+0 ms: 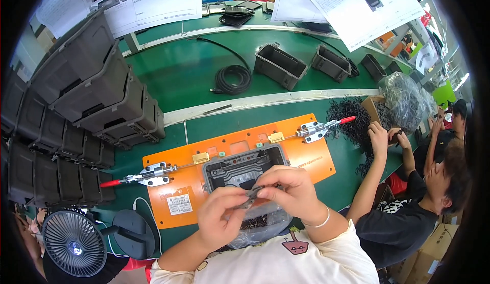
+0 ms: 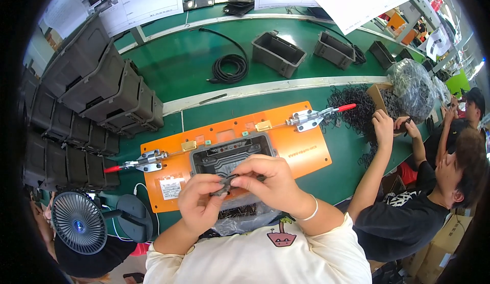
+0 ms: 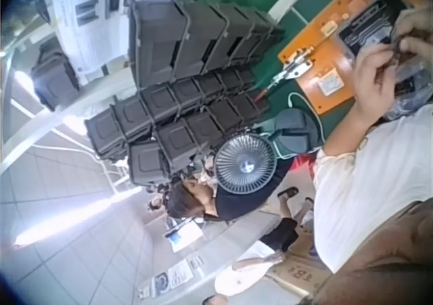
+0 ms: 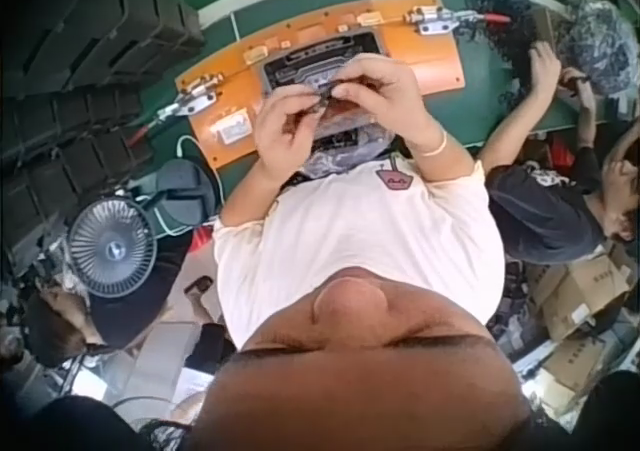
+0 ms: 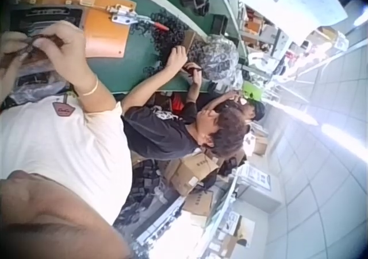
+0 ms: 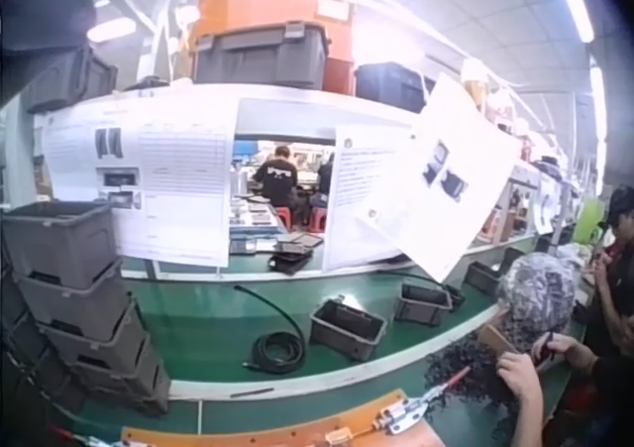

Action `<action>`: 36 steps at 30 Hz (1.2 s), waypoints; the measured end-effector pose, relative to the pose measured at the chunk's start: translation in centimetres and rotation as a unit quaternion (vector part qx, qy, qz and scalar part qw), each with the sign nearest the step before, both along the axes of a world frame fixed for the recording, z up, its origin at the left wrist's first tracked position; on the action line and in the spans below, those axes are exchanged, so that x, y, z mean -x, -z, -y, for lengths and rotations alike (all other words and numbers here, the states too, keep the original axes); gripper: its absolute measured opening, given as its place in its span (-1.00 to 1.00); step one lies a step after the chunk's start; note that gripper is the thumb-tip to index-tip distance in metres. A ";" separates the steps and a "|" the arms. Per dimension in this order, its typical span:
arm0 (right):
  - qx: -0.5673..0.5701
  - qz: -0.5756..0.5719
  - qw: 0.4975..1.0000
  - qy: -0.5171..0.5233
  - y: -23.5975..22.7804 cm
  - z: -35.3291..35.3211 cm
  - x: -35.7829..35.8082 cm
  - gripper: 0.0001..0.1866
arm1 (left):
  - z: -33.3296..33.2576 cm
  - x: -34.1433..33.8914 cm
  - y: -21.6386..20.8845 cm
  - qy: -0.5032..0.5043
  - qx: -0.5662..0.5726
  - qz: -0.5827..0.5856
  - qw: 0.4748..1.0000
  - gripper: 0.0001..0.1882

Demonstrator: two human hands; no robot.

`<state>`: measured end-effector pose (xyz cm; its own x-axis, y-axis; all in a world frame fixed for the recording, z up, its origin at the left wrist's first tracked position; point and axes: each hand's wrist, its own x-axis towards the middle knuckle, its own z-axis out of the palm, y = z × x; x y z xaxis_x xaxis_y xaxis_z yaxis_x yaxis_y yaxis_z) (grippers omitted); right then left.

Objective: Assembling small metal components into plastic housings using a manual clamping fixture on a production line.

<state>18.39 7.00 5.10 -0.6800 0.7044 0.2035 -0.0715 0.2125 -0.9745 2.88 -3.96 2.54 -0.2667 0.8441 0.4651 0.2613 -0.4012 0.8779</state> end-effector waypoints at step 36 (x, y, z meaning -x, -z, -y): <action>-0.202 0.240 0.947 0.071 1.8 -9.9 2.3 -0.77 | -1.5 1.8 2.0 -0.065 0.031 0.015 0.997 -0.82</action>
